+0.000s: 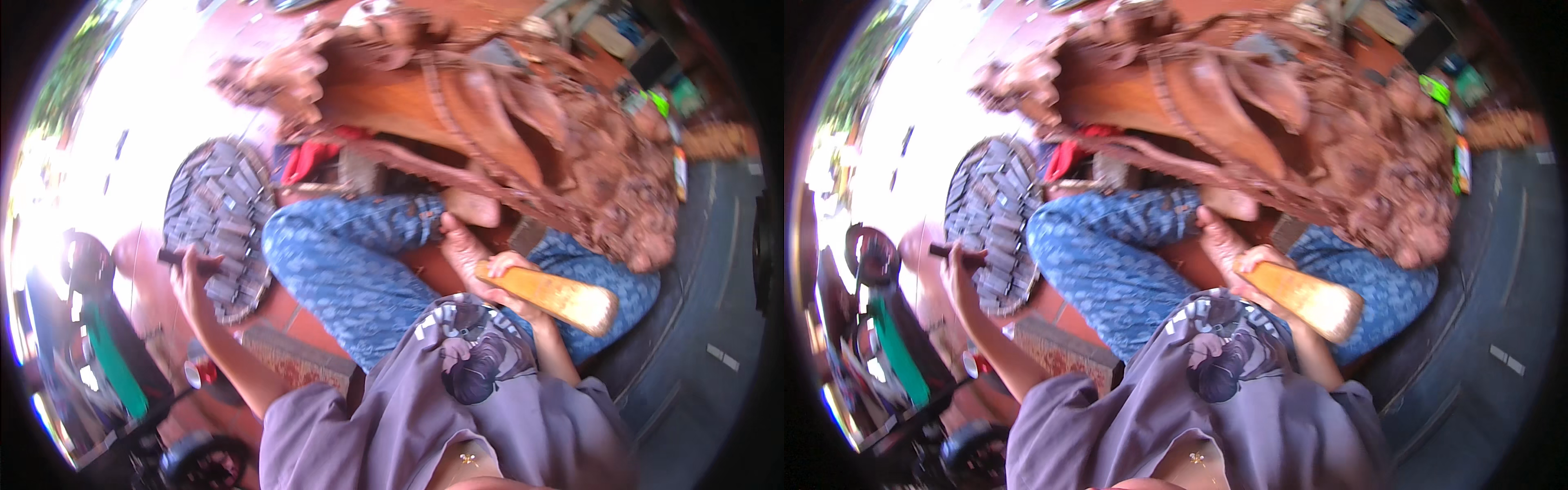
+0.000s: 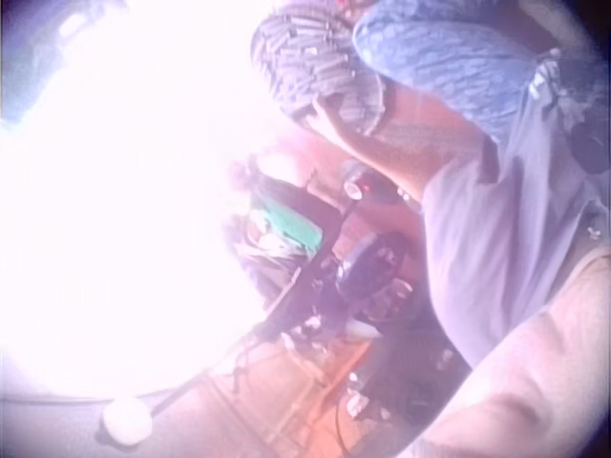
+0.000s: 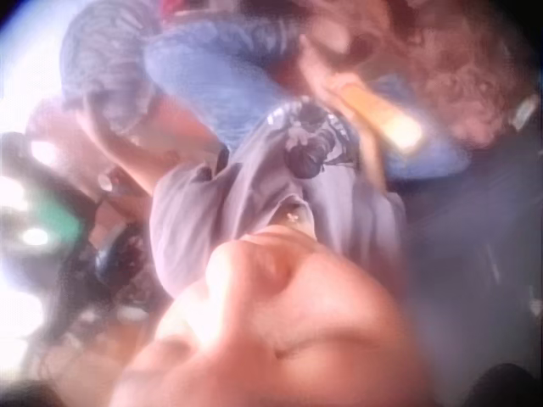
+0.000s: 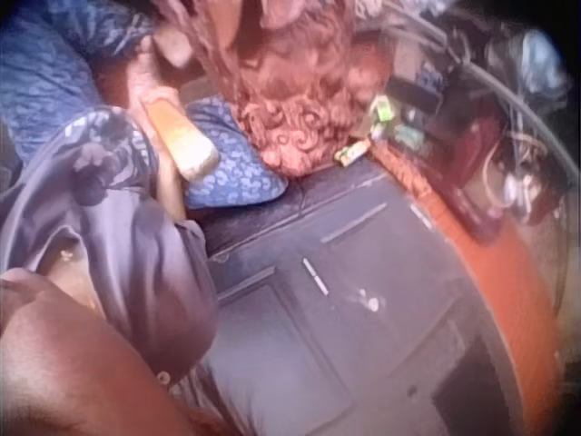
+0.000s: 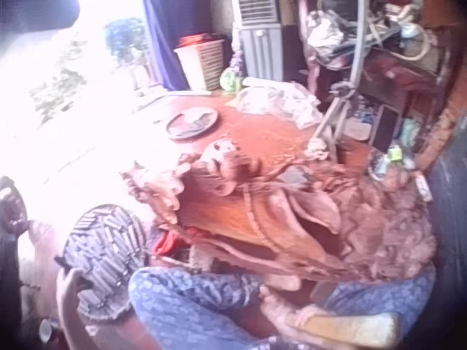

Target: The person carves a large piece of wood using a chisel and mallet. They repeatedly strike the chisel to shape the wood, occasionally adjusting their grip and position.

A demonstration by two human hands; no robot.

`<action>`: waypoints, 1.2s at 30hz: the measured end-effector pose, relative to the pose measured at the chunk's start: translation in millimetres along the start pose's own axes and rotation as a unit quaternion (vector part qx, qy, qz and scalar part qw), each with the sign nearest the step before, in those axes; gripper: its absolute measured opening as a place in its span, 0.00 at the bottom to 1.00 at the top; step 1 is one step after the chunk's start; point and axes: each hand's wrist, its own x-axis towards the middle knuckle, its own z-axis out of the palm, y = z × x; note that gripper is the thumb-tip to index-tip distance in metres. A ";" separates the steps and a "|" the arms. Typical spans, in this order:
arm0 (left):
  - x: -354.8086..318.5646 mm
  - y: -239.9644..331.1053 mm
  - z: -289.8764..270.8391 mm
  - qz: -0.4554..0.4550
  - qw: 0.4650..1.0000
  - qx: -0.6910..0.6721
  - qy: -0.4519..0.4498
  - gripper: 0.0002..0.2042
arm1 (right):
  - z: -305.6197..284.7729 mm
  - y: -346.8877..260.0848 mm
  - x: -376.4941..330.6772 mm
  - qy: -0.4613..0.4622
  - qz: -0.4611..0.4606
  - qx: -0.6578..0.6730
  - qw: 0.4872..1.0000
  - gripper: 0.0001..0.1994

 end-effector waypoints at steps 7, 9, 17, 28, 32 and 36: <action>-135.3 125.5 202.8 0.486 0.846 -0.065 -0.209 0.19 | -5.1 17.4 -7.8 0.043 -0.010 -0.012 0.999 0.21; -161.5 161.2 233.2 0.624 0.724 -0.006 -0.295 0.19 | -2.1 18.3 -8.6 0.037 -0.016 -0.010 0.999 0.21; -140.3 200.9 314.1 0.636 0.710 -0.010 -0.303 0.18 | 5.3 28.8 -29.1 0.059 0.146 0.100 0.982 0.21; -121.1 199.1 356.2 0.627 0.723 -0.273 -0.096 0.16 | -6.9 -2.7 6.3 -0.035 -0.003 -0.024 0.999 0.18; -115.8 200.6 364.0 0.583 0.730 -0.335 -0.122 0.17 | -3.9 -3.9 8.2 -0.038 -0.019 -0.039 0.998 0.18; -112.1 198.9 366.9 0.581 0.742 -0.314 -0.116 0.18 | -4.9 -1.5 5.6 -0.045 -0.007 -0.036 0.998 0.18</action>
